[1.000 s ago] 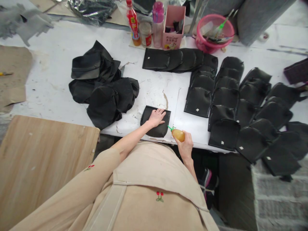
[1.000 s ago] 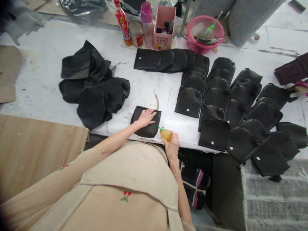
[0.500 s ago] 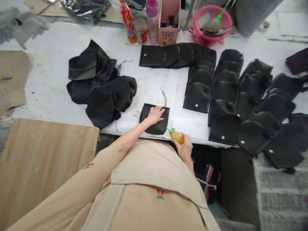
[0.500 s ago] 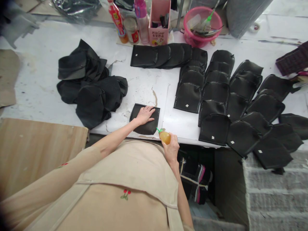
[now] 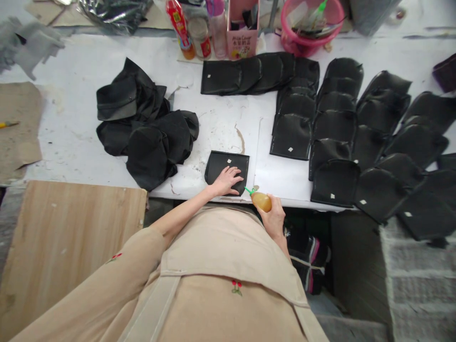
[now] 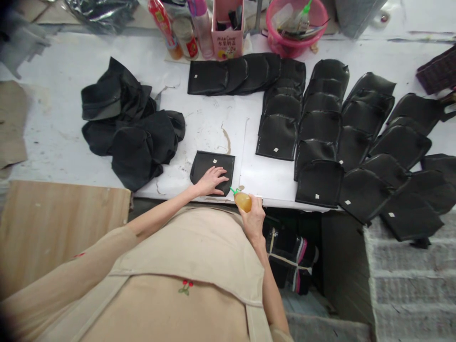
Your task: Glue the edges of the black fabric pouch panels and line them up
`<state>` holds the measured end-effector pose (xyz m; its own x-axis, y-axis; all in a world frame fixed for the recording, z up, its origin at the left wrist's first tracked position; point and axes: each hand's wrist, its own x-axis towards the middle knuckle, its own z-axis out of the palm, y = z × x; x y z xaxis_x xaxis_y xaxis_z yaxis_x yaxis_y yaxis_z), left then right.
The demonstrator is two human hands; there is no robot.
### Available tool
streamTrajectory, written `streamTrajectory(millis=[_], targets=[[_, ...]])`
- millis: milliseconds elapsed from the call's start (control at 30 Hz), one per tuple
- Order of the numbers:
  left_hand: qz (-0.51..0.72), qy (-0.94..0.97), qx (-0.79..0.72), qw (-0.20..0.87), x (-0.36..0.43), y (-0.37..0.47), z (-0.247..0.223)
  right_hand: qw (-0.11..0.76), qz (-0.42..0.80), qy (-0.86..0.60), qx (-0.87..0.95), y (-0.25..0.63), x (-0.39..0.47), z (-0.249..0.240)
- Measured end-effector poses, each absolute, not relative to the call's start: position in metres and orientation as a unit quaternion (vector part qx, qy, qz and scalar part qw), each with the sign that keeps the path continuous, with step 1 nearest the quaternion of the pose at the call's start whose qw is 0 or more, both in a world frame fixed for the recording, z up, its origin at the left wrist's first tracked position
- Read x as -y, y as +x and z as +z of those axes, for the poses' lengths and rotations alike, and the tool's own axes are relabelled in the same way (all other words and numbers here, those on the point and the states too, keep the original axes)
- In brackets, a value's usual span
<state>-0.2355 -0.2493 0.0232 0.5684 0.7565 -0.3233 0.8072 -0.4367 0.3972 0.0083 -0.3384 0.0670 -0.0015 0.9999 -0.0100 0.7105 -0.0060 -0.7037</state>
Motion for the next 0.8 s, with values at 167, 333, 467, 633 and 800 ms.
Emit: streamTrajectory(millis=[167, 333, 467, 633, 800], targets=[[-0.051, 0.845, -0.464, 0.260, 0.249, -0.236, 0.021, 0.263, 0.285, -0.652, 0.652, 0.010, 0.347, 0.067], [-0.041, 0.846, -0.463, 0.263, 0.250, -0.238, 0.018, 0.264, 0.282, -0.647, 0.657, 0.011, 0.354, 0.064], [-0.039, 0.847, -0.462, 0.261, 0.252, -0.239, 0.015, 0.264, 0.290, -0.647, 0.654, 0.011, 0.359, 0.061], [-0.040, 0.849, -0.460, 0.257, 0.253, -0.240, 0.013, 0.269, 0.318, -0.656, 0.629, 0.012, 0.362, 0.061], [-0.015, 0.848, -0.461, 0.263, 0.254, -0.241, 0.010, 0.292, 0.357, -0.671, 0.581, 0.014, 0.363, 0.057]])
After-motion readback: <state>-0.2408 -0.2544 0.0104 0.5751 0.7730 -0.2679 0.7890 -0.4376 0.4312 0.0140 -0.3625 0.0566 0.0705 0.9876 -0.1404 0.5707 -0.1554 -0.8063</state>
